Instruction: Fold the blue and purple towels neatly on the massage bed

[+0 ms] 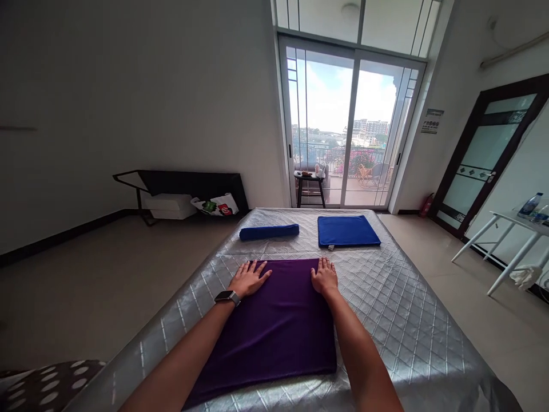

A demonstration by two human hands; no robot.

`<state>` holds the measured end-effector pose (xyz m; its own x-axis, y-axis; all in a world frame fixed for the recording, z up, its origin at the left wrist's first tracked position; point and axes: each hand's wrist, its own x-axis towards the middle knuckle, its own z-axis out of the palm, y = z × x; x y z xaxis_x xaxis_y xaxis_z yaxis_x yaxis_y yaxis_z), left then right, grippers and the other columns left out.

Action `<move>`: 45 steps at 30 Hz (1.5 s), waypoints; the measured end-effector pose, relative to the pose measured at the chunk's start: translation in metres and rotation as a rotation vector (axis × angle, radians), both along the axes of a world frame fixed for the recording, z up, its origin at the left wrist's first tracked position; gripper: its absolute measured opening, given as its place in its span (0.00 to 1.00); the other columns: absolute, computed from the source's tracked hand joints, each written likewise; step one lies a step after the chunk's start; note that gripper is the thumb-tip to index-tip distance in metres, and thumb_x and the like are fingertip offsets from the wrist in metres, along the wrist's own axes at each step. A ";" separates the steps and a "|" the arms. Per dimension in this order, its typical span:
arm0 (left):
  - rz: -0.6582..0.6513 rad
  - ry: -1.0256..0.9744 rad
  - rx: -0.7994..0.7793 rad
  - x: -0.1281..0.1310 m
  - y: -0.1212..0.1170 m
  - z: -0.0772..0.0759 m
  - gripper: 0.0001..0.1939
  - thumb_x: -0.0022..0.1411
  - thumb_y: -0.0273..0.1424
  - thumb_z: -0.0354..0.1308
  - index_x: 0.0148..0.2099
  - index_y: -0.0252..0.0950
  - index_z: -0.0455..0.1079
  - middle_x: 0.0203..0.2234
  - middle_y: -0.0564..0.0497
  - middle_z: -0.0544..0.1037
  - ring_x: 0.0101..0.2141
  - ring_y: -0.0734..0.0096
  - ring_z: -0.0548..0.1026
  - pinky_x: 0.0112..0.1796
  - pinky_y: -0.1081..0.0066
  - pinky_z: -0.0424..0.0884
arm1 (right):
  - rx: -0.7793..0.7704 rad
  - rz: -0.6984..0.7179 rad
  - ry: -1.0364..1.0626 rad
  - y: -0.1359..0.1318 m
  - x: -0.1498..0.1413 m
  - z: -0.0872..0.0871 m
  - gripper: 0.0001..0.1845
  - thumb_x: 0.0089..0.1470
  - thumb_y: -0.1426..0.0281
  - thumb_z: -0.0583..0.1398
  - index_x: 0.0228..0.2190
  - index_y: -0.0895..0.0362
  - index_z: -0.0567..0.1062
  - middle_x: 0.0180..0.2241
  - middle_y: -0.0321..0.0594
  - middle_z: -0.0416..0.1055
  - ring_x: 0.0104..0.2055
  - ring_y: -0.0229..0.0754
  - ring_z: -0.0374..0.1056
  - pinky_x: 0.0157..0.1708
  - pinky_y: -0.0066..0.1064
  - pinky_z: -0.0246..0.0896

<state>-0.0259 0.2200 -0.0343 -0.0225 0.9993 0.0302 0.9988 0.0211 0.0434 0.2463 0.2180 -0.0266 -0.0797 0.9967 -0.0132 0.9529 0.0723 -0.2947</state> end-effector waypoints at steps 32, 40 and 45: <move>0.013 -0.048 0.038 -0.006 -0.051 -0.014 0.38 0.70 0.50 0.32 0.72 0.32 0.49 0.70 0.38 0.53 0.69 0.55 0.50 0.65 0.56 0.50 | 0.009 0.054 -0.048 -0.079 0.004 0.000 0.35 0.67 0.61 0.42 0.68 0.66 0.50 0.71 0.48 0.43 0.73 0.44 0.37 0.69 0.38 0.32; -0.127 -0.013 0.165 0.049 -0.079 0.004 0.33 0.72 0.43 0.33 0.71 0.31 0.51 0.70 0.39 0.52 0.69 0.56 0.49 0.66 0.53 0.46 | 0.031 0.066 -0.027 -0.091 0.005 -0.001 0.36 0.67 0.60 0.41 0.68 0.68 0.49 0.70 0.51 0.44 0.73 0.45 0.37 0.69 0.39 0.31; -0.430 -0.027 0.186 0.119 -0.122 -0.013 0.31 0.72 0.47 0.34 0.69 0.42 0.58 0.68 0.49 0.59 0.68 0.60 0.53 0.65 0.56 0.51 | 0.044 0.058 -0.022 -0.090 0.005 -0.002 0.35 0.67 0.61 0.42 0.68 0.68 0.50 0.70 0.52 0.44 0.73 0.44 0.36 0.68 0.40 0.31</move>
